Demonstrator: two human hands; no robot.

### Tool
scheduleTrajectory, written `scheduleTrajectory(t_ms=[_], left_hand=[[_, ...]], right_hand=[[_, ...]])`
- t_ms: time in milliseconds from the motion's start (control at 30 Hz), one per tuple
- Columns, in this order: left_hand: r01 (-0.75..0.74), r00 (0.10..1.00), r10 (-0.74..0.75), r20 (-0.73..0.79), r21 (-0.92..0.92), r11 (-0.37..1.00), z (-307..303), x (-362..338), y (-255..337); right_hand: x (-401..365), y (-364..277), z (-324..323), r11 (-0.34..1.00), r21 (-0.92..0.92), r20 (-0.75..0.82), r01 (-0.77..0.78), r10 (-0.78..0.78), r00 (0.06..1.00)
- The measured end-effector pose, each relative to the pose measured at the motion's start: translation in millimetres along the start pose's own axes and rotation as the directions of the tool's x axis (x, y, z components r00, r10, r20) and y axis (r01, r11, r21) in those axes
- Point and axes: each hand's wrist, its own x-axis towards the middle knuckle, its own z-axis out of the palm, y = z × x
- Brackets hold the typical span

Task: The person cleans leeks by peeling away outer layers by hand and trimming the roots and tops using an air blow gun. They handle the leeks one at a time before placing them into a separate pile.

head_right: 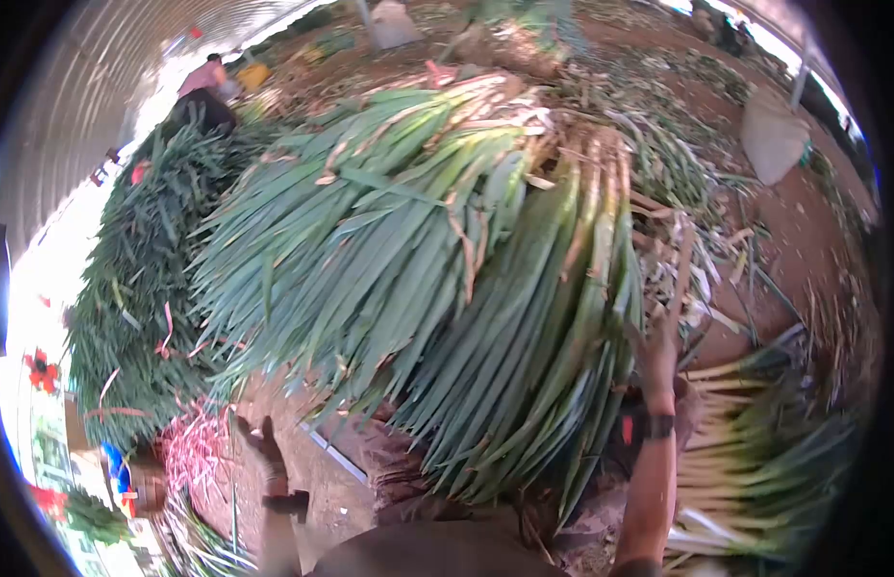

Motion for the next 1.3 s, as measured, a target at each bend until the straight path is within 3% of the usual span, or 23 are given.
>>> scheduleTrajectory(t_ms=[33, 67, 100, 133, 167, 233, 300, 367, 467, 600, 700, 767, 833, 867, 900, 933, 967, 1033, 1067, 1133, 1167, 1233, 1300], left_hand=[[-0.139, 0.989, 0.138, 0.055, 0.022, 0.990, 5.8, 5.4, 74.0], [-0.275, 0.957, 0.270, 0.107, 0.029, 0.961, 12.4, 11.1, 148.1], [-0.418, 0.901, 0.402, 0.163, 0.077, 0.905, 23.7, -4.4, 215.8], [-0.433, 0.868, 0.428, 0.252, -0.039, 0.901, 35.2, -22.3, 269.5], [-0.433, 0.829, 0.455, 0.326, -0.142, 0.890, 50.5, -41.8, 307.2], [-0.607, 0.516, 0.588, 0.623, -0.219, 0.764, 110.6, -99.0, 338.6], [-0.717, 0.130, 0.600, 0.790, -0.343, 0.607, 169.5, -151.2, 349.8], [-0.652, 0.025, 0.429, 0.903, -0.311, 0.692, 219.4, -186.7, 352.6], [-0.899, 0.097, 0.615, 0.783, -0.196, 0.392, 254.9, -213.3, 342.4], [-0.896, 0.037, 0.657, 0.753, -0.266, 0.355, 276.8, -195.6, 310.9], [-0.949, -0.094, 0.658, 0.747, -0.266, 0.166, 274.5, -136.5, 310.2], [-0.984, -0.173, 0.664, 0.727, -0.159, -0.082, 283.7, -82.5, 304.5], [-0.956, -0.262, 0.809, 0.526, -0.026, -0.293, 327.6, -15.6, 274.2], [-0.964, -0.228, 0.784, 0.577, -0.020, -0.266, 333.9, 13.7, 275.0], [-0.970, -0.197, 0.751, 0.630, -0.014, -0.243, 335.5, 30.4, 281.0], [-0.892, -0.298, 0.738, 0.606, 0.098, -0.441, 317.4, 29.7, 313.2], [-0.900, -0.316, 0.713, 0.626, 0.040, -0.433, 314.7, 22.2, 314.8], [-0.919, -0.333, 0.673, 0.660, -0.068, -0.388, 302.7, 1.4, 310.0], [-0.949, -0.310, 0.683, 0.662, -0.170, -0.266, 298.7, -13.7, 309.4], [-0.944, -0.328, 0.664, 0.672, -0.245, -0.219, 286.6, -48.2, 309.0], [-0.940, -0.339, 0.655, 0.676, -0.279, -0.198, 281.6, -63.3, 310.2], [-0.939, -0.321, 0.642, 0.696, -0.324, -0.119, 268.5, -83.7, 321.7], [-0.930, -0.239, 0.670, 0.703, -0.363, 0.049, 259.1, -92.4, 334.5]], right_hand=[[9.6, 5.4, 6.6, 0.999, -0.013, -0.012, 0.047, -0.048, 0.999], [14.1, -30.4, 3.5, 0.968, -0.164, 0.108, -0.188, 0.207, 0.972], [21.8, -25.5, 11.5, 0.933, -0.191, 0.194, -0.305, 0.341, 0.920], [28.8, -17.3, 20.4, 0.881, -0.241, 0.275, -0.407, 0.465, 0.842], [25.7, -9.7, 35.3, 0.896, -0.153, 0.274, -0.416, 0.443, 0.853], [13.5, -5.9, 58.1, 0.910, 0.012, 0.161, -0.414, 0.407, 0.899], [3.6, 5.2, 62.2, 0.908, 0.040, 0.144, -0.416, 0.407, 0.902], [-7.0, 5.4, 54.4, 0.867, 0.138, 0.158, -0.478, 0.457, 0.875], [-14.3, 1.0, 48.5, 0.777, 0.262, 0.245, -0.572, 0.520, 0.818], [-11.6, -0.3, 70.8, 0.668, 0.532, 0.246, -0.520, 0.465, 0.850], [-21.2, -65.0, 96.1, 0.493, 0.708, 0.198, -0.506, 0.550, 0.812], [-25.9, -130.4, 119.6, 0.248, 0.847, 0.315, -0.471, 0.480, 0.819], [-27.4, -184.1, 159.5, 0.356, 0.839, 0.157, -0.411, 0.565, 0.810], [-28.8, -213.7, 168.2, 0.347, 0.846, 0.114, -0.404, 0.624, 0.773], [-32.4, -223.0, 198.8, 0.517, 0.747, -0.040, -0.417, 0.662, 0.748], [-34.9, -212.8, 208.0, 0.513, 0.735, 0.011, -0.444, 0.645, 0.764], [-38.3, -208.3, 206.8, 0.509, 0.721, 0.058, -0.470, 0.631, 0.773], [-57.0, -173.4, 179.0, 0.289, 0.906, 0.125, -0.310, 0.518, 0.846], [-65.9, -155.9, 163.9, 0.196, 0.898, 0.221, -0.393, 0.571, 0.791], [-87.8, -119.6, 112.4, 0.096, 0.893, 0.338, -0.440, 0.503, 0.796], [-96.0, -94.8, 102.9, 0.098, 0.864, 0.381, -0.493, 0.514, 0.769], [-105.2, -77.6, 83.6, 0.185, 0.858, 0.279, -0.479, 0.616, 0.737], [-122.1, -80.2, 77.0, 0.261, 0.838, 0.235, -0.479, 0.620, 0.748]])
